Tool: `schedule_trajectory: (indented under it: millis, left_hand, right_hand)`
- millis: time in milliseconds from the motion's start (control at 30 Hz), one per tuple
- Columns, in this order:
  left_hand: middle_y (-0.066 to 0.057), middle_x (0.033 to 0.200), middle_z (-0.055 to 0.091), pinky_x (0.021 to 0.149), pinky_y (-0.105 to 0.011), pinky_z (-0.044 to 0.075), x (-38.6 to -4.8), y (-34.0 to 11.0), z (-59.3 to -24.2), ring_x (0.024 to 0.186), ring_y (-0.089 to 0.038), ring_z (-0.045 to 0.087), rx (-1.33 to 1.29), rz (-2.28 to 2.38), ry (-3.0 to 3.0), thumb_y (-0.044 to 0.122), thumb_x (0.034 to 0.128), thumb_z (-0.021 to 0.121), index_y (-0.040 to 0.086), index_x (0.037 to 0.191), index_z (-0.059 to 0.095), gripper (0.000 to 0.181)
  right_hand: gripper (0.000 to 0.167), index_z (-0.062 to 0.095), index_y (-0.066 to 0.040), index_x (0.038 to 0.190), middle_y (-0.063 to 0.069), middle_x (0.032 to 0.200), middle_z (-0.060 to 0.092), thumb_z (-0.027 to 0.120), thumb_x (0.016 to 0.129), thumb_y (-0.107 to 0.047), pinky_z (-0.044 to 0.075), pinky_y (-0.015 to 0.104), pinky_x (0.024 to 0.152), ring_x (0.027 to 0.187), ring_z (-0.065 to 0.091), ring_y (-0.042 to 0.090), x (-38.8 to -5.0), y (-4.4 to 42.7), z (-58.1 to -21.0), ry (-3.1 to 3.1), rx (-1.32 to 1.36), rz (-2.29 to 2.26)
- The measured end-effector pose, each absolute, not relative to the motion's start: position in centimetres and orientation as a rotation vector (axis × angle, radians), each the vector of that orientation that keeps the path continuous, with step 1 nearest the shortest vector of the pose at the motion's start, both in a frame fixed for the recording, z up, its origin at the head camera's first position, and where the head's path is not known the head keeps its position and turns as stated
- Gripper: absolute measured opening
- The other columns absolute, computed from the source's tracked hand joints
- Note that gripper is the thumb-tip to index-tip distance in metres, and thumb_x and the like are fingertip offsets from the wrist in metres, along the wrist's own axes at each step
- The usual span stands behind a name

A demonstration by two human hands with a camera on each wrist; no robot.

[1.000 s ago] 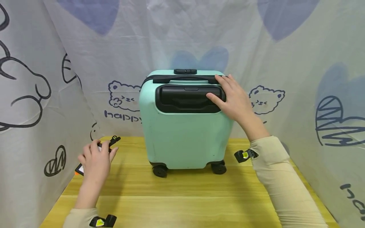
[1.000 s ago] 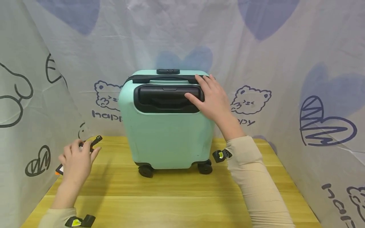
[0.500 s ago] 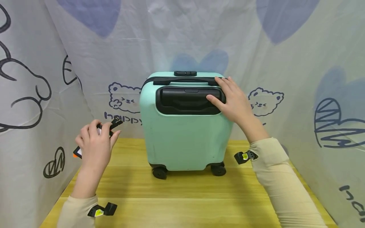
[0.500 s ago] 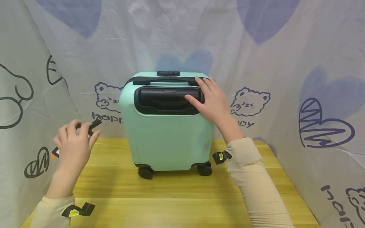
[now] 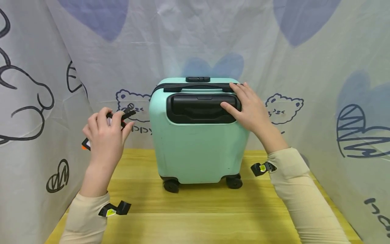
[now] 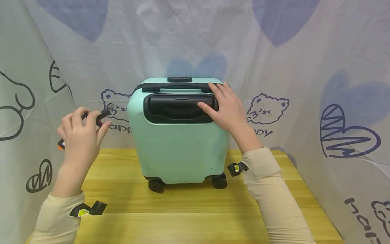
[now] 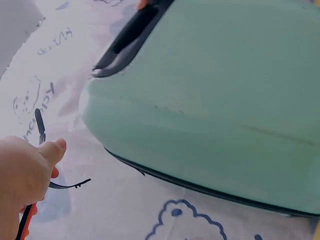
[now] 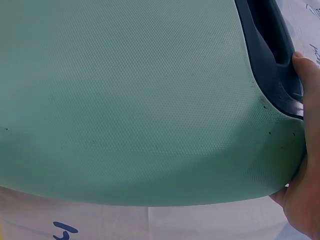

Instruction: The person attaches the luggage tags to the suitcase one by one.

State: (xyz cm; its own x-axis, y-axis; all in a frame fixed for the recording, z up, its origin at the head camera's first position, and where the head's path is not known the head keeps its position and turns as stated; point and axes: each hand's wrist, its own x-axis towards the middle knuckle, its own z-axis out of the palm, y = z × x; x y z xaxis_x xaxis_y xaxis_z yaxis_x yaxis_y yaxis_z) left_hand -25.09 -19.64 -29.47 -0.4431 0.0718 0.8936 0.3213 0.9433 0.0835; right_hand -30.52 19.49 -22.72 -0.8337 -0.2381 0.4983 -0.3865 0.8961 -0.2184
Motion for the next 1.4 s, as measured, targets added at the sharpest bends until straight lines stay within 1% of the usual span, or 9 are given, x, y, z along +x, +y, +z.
schedule_trajectory:
  millis: [100, 200, 533, 733, 900, 1067, 1200, 1300, 1400]
  left_hand:
    - [-0.025, 0.119, 0.046, 0.079, -0.059, 0.026, -25.1, -19.1, -28.6, 0.106, -0.045, 0.036, -0.29, -0.298, -2.001, 0.033, 0.0917, 0.065, 0.002, 0.113, 0.055, 0.039]
    - [-0.025, 0.12, 0.046, 0.079, -0.06, 0.026, -25.2, -18.5, -27.8, 0.107, -0.045, 0.036, -0.305, -0.303, -1.993, 0.032, 0.0916, 0.066, 0.002, 0.114, 0.055, 0.039]
    - [-0.024, 0.124, 0.047, 0.085, -0.06, 0.027, -25.4, -16.4, -25.5, 0.111, -0.044, 0.037, -0.349, -0.349, -1.981, 0.036, 0.0927, 0.063, 0.004, 0.117, 0.055, 0.041]
    - [-0.023, 0.126, 0.047, 0.084, -0.06, 0.029, -25.8, -14.8, -24.7, 0.113, -0.043, 0.038, -0.395, -0.355, -1.989, 0.042, 0.0954, 0.056, 0.006, 0.117, 0.055, 0.042]
    - [-0.021, 0.126, 0.048, 0.086, -0.06, 0.03, -26.1, -13.5, -24.1, 0.113, -0.042, 0.038, -0.438, -0.369, -1.989, 0.042, 0.0966, 0.055, 0.007, 0.117, 0.056, 0.04]
    - [-0.02, 0.127, 0.048, 0.092, -0.059, 0.029, -26.2, -12.4, -23.8, 0.113, -0.04, 0.038, -0.481, -0.435, -1.981, 0.041, 0.0948, 0.058, 0.007, 0.117, 0.057, 0.04]
    - [-0.02, 0.127, 0.049, 0.094, -0.058, 0.029, -26.4, -11.7, -23.8, 0.113, -0.039, 0.039, -0.518, -0.487, -1.976, 0.047, 0.0957, 0.052, 0.007, 0.118, 0.058, 0.046]
    - [-0.02, 0.126, 0.05, 0.092, -0.058, 0.03, -26.6, -11.3, -23.8, 0.112, -0.039, 0.039, -0.542, -0.517, -1.96, 0.053, 0.0961, 0.045, 0.007, 0.118, 0.059, 0.053]
    - [-0.02, 0.125, 0.05, 0.09, -0.058, 0.031, -26.8, -10.8, -23.7, 0.111, -0.039, 0.04, -0.571, -0.549, -1.935, 0.054, 0.0961, 0.044, 0.007, 0.118, 0.06, 0.054]
  right_hand:
    - [0.082, 0.02, -0.03, 0.156, 0.008, 0.162, 0.024, 0.04, 0.09, -0.075, 0.016, 0.058, 0.119, 0.154, 0.01, 0.027, -30.4, 19.4, -22.8, -2.593, 0.46, 0.438]
    - [0.082, 0.02, -0.03, 0.156, 0.008, 0.162, 0.024, 0.039, 0.09, -0.074, 0.016, 0.059, 0.119, 0.154, 0.009, 0.026, -30.3, 19.5, -22.9, -2.599, 0.463, 0.445]
    - [0.074, 0.018, -0.027, 0.157, 0.009, 0.164, 0.019, 0.033, 0.096, -0.067, 0.015, 0.057, 0.12, 0.153, 0.011, 0.028, -30.1, 19.5, -22.0, -2.624, 0.519, 0.436]
    - [0.07, 0.018, -0.026, 0.157, 0.009, 0.164, 0.018, 0.033, 0.099, -0.062, 0.016, 0.055, 0.12, 0.153, 0.012, 0.029, -30.3, 19.6, -21.8, -2.61, 0.532, 0.382]
    - [0.066, 0.022, -0.027, 0.156, 0.007, 0.164, 0.018, 0.039, 0.1, -0.056, 0.019, 0.055, 0.119, 0.153, 0.013, 0.029, -30.4, 19.0, -21.2, -2.5, 0.571, 0.376]
    - [0.062, 0.03, -0.022, 0.154, 0.009, 0.161, 0.027, 0.05, 0.1, -0.043, 0.021, 0.05, 0.12, 0.151, 0.019, 0.028, -30.6, 17.4, -20.3, -2.325, 0.676, 0.357]
    - [0.061, 0.036, -0.017, 0.152, 0.013, 0.157, 0.035, 0.057, 0.098, -0.037, 0.023, 0.047, 0.12, 0.149, 0.026, 0.029, -30.7, 15.8, -19.8, -2.216, 0.758, 0.32]
    - [0.06, 0.041, -0.015, 0.149, 0.014, 0.154, 0.04, 0.06, 0.096, -0.035, 0.026, 0.046, 0.12, 0.147, 0.031, 0.03, -30.8, 14.7, -19.6, -2.142, 0.825, 0.305]
    - [0.059, 0.045, -0.013, 0.146, 0.015, 0.15, 0.044, 0.063, 0.095, -0.035, 0.028, 0.046, 0.119, 0.145, 0.034, 0.03, -31.0, 13.7, -19.6, -2.075, 0.887, 0.293]
